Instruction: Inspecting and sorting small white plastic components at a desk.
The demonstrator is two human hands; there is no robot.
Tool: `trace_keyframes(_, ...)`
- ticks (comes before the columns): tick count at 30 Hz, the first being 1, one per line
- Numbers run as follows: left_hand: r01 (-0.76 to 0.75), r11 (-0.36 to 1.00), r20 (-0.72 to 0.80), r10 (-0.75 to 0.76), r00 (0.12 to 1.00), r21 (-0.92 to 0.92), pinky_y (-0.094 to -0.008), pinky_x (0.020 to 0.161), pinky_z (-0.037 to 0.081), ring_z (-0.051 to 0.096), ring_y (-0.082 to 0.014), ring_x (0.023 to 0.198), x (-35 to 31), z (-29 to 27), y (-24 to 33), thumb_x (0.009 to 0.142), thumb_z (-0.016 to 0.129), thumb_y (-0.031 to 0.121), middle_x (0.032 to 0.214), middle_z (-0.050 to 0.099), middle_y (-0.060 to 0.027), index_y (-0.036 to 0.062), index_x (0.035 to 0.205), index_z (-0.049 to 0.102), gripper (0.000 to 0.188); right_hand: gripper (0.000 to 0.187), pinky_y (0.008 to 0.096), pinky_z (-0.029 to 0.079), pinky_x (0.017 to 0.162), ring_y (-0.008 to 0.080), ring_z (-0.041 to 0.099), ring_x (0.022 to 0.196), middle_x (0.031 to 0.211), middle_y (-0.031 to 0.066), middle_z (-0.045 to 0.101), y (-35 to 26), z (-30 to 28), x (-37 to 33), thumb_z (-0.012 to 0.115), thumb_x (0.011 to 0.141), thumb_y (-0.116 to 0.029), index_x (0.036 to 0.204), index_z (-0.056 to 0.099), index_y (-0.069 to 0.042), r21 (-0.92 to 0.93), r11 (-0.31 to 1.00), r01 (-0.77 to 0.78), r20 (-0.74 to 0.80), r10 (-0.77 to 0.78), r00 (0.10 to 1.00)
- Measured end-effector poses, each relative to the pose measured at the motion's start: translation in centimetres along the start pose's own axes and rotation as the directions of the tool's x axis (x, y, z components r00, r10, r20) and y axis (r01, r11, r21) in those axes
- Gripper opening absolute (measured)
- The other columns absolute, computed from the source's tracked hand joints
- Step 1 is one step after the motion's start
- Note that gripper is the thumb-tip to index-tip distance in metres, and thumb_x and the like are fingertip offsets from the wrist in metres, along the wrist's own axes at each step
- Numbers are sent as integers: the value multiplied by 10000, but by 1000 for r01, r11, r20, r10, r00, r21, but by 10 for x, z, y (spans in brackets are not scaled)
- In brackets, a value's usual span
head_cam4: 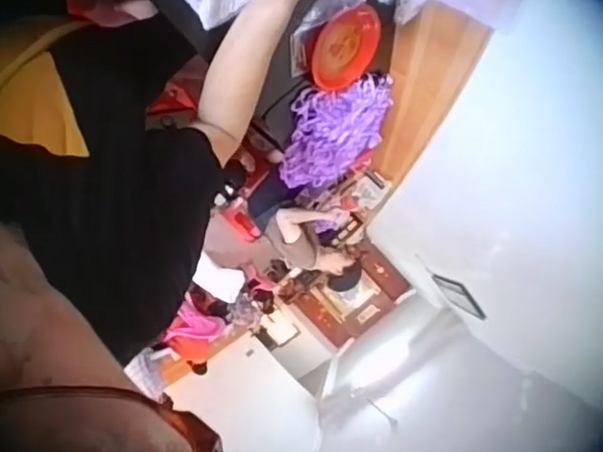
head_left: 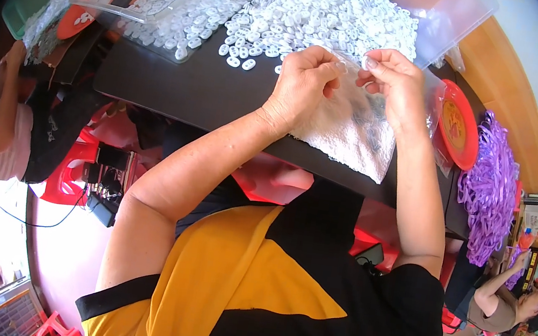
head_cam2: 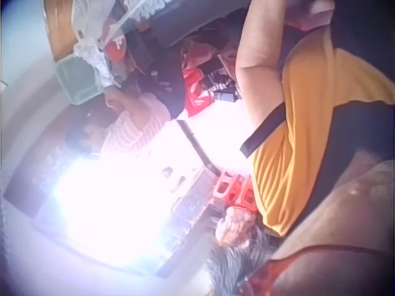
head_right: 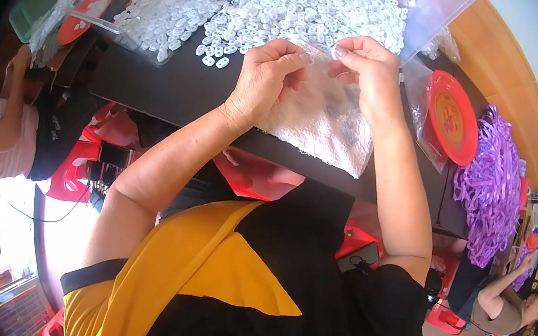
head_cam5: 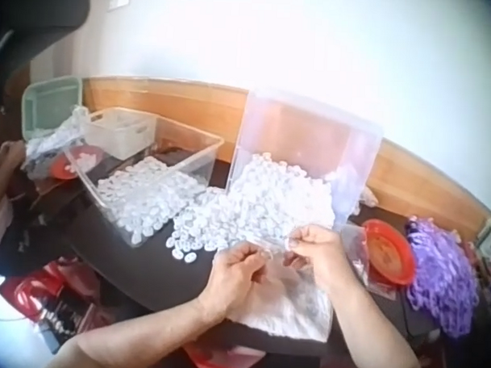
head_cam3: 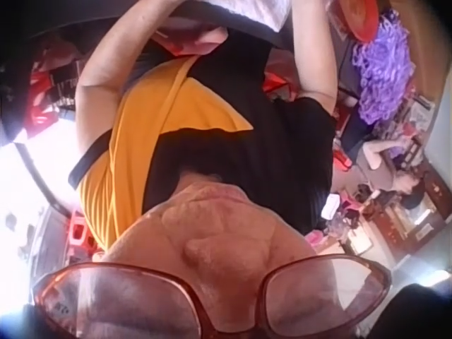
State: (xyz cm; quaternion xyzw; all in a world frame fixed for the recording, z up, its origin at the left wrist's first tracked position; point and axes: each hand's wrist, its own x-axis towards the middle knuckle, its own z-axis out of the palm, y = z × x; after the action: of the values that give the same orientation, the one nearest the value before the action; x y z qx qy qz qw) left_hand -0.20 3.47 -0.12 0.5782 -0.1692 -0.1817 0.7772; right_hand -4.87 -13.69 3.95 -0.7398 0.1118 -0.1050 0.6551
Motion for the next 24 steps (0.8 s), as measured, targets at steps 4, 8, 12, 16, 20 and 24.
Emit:
trace_keyframes(4, 23, 999, 14, -22, 1000, -28, -241, 473, 405, 519, -94, 547, -1, 2, 2, 871, 595, 107, 666, 584, -45, -26, 858, 606, 134, 139, 246, 458, 630, 148, 650, 701, 810, 61, 671, 6, 5, -8, 644, 858, -107, 967, 641, -21, 114, 993, 7, 16, -9, 1000)
trace_keyframes(8, 44, 998, 10, -43, 999, -42, -208, 423, 369, 521, -88, 536, 0, 2, 1, 878, 598, 107, 675, 585, -39, -17, 874, 619, 127, 144, 245, 463, 635, 150, 653, 705, 818, 64, 671, 5, 10, -11, 647, 864, -115, 973, 640, -21, 149, 989, 20, 23, -24, 999)
trace_keyframes(12, 49, 998, 13, -49, 999, -37, -206, 422, 369, 522, -86, 536, 0, 2, 1, 879, 599, 106, 676, 587, -38, -20, 880, 621, 128, 151, 247, 468, 631, 155, 655, 709, 819, 69, 671, 6, 12, -13, 643, 868, -112, 980, 636, -11, 162, 986, 27, 39, -34, 999)
trace_keyframes(16, 38, 999, 12, -38, 999, -3, -203, 428, 370, 524, -83, 540, 0, 3, 1, 884, 601, 111, 679, 592, -37, -23, 886, 623, 136, 152, 250, 473, 621, 157, 655, 708, 811, 79, 671, 6, 12, -13, 643, 868, -104, 978, 635, 0, 153, 987, 43, 27, -48, 998)
trace_keyframes(20, 23, 1000, 4, -23, 1000, 0, -200, 439, 372, 521, -81, 544, -1, 4, 3, 886, 606, 116, 679, 591, -35, -23, 889, 625, 141, 145, 252, 473, 620, 154, 651, 703, 802, 81, 671, 5, 15, -14, 646, 866, -100, 968, 640, 2, 121, 991, 63, 10, -64, 998)
trace_keyframes(24, 4, 1000, 10, -4, 1000, 18, -199, 442, 373, 518, -79, 547, -1, 2, 1, 887, 611, 120, 677, 587, -33, -23, 891, 626, 144, 122, 243, 467, 616, 138, 642, 698, 798, 71, 673, 5, 18, -16, 648, 866, -85, 956, 649, -3, 80, 991, 107, 6, -108, 994)
